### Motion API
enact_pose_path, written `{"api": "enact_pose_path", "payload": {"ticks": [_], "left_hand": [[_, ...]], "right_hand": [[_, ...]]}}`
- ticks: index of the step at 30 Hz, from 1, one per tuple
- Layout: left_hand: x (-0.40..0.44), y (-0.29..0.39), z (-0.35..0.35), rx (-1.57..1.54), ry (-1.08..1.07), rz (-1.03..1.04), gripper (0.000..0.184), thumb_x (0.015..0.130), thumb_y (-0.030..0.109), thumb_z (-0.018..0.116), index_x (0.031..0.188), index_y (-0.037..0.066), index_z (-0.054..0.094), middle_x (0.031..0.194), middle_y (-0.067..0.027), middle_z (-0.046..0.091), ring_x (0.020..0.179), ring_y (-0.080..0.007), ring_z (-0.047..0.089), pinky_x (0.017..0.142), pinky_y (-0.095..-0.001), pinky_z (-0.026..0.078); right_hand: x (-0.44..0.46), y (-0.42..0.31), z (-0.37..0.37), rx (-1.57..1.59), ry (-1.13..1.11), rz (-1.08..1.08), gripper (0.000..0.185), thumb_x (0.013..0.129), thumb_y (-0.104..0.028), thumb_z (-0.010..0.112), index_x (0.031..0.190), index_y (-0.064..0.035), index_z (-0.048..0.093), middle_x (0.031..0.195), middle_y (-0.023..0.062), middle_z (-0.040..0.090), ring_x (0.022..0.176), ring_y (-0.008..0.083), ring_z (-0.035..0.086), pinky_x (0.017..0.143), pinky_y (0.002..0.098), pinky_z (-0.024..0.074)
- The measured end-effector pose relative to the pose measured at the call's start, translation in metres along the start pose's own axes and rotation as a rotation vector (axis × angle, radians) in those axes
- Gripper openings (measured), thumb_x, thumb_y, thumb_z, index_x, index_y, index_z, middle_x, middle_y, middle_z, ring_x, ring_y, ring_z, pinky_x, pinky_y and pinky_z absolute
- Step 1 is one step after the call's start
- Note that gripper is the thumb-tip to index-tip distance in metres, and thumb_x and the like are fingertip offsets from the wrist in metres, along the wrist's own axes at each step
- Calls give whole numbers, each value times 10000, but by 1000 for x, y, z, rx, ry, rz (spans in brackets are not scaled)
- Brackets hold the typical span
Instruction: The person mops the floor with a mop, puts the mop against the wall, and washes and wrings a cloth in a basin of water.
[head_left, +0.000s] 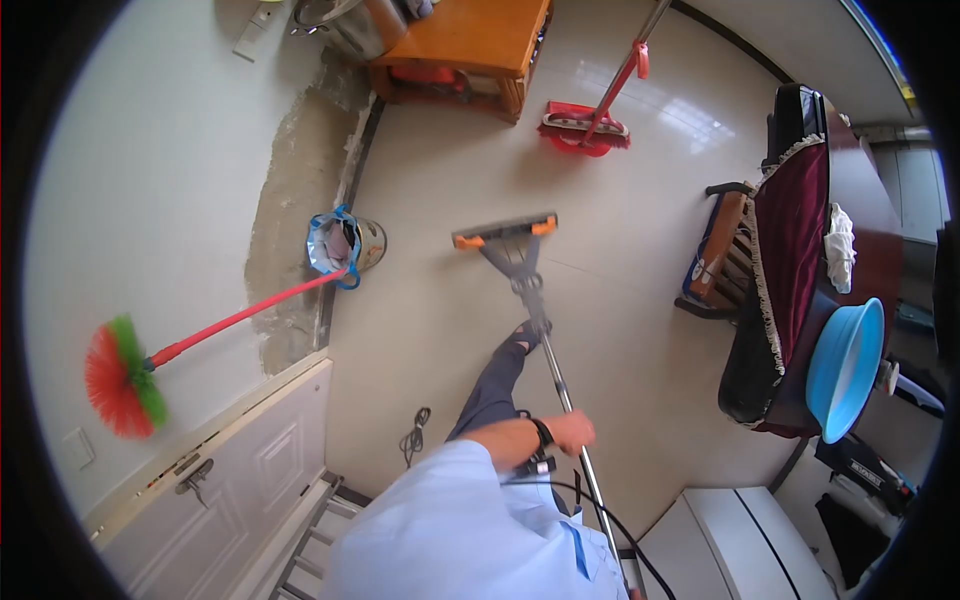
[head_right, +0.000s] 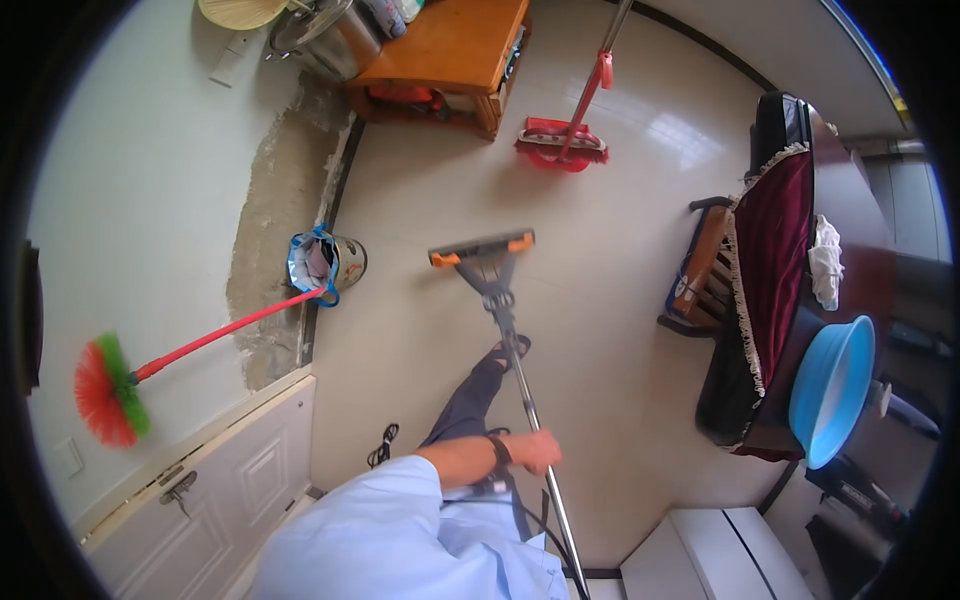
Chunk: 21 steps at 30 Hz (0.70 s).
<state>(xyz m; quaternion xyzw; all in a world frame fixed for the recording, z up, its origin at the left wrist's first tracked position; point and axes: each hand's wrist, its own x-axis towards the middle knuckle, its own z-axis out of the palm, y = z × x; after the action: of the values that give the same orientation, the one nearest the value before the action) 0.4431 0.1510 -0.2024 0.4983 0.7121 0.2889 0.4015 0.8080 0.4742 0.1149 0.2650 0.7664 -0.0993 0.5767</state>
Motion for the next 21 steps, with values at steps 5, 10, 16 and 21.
{"api": "enact_pose_path", "payload": {"ticks": [5,10,16,21], "left_hand": [[-79,-144,-63,251,36,-291,106,689,187,650,712,103,710,783,-133,691,770,-294,677,687,-444,535],[-159,-195,-138,431,23,-620,125,778,201,652,835,129,735,828,-104,696,915,-296,658,831,-478,501],[-213,-203,-97,502,221,-764,122,814,184,639,833,101,726,935,-87,668,1070,-255,576,969,-456,406],[-211,-177,-23,390,189,-816,165,819,192,640,925,107,734,973,-83,648,1118,-251,537,977,-478,389]], "right_hand": [[59,-238,-70,-57,242,-384,181,888,-198,529,1004,-59,540,683,264,604,656,465,616,557,554,440],[111,-367,-90,14,238,-525,265,799,-118,608,1030,-9,535,713,276,612,693,471,618,632,546,479],[134,-427,-45,59,191,-640,242,795,-104,593,985,24,513,708,284,616,681,480,617,635,553,486],[97,-396,-5,37,197,-621,236,775,-91,606,937,36,489,701,291,618,685,481,626,634,555,491]]}}
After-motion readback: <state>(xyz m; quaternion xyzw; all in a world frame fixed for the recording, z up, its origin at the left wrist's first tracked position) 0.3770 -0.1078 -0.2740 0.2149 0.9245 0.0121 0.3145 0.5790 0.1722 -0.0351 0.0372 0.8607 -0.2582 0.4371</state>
